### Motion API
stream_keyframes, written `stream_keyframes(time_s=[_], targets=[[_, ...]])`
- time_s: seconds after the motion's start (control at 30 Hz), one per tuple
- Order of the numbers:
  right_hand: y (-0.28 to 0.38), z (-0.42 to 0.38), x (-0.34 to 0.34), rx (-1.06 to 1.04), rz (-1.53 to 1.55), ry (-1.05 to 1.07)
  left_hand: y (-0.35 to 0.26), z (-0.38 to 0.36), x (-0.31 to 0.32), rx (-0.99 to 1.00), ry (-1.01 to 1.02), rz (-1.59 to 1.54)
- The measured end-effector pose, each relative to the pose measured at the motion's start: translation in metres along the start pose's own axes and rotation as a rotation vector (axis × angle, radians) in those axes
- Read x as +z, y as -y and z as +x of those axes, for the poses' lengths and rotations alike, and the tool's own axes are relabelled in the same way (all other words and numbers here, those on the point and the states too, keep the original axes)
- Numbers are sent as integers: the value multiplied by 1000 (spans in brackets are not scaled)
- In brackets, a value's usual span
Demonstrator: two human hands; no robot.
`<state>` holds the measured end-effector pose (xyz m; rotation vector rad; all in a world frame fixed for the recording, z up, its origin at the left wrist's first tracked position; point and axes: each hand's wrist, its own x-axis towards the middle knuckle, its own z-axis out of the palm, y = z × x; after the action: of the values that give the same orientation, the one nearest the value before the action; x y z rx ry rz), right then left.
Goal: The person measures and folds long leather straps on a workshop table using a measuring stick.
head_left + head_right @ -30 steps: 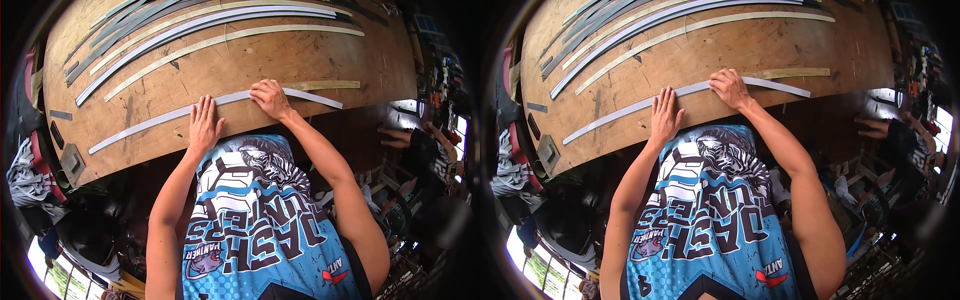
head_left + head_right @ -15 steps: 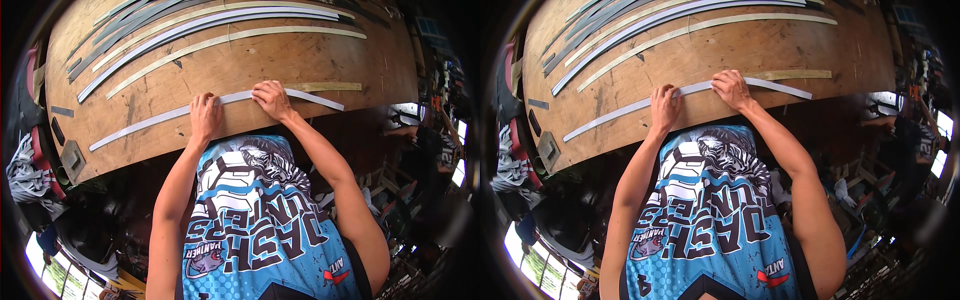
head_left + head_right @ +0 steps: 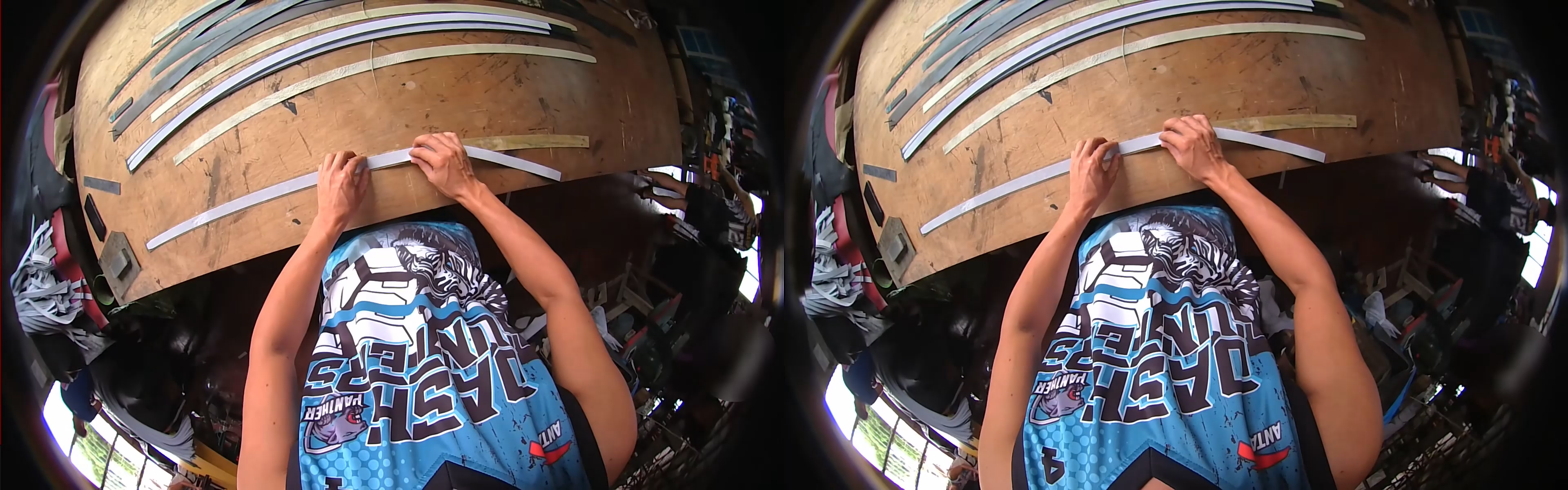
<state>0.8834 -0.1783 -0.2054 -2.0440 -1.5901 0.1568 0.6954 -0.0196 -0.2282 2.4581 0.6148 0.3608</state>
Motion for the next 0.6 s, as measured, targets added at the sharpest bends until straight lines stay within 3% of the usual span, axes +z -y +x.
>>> stream_keyframes(time_s=[0.6], targets=[[4, 16, -4, 78, 87, 249, -12, 1, 4, -36, -21, 77]])
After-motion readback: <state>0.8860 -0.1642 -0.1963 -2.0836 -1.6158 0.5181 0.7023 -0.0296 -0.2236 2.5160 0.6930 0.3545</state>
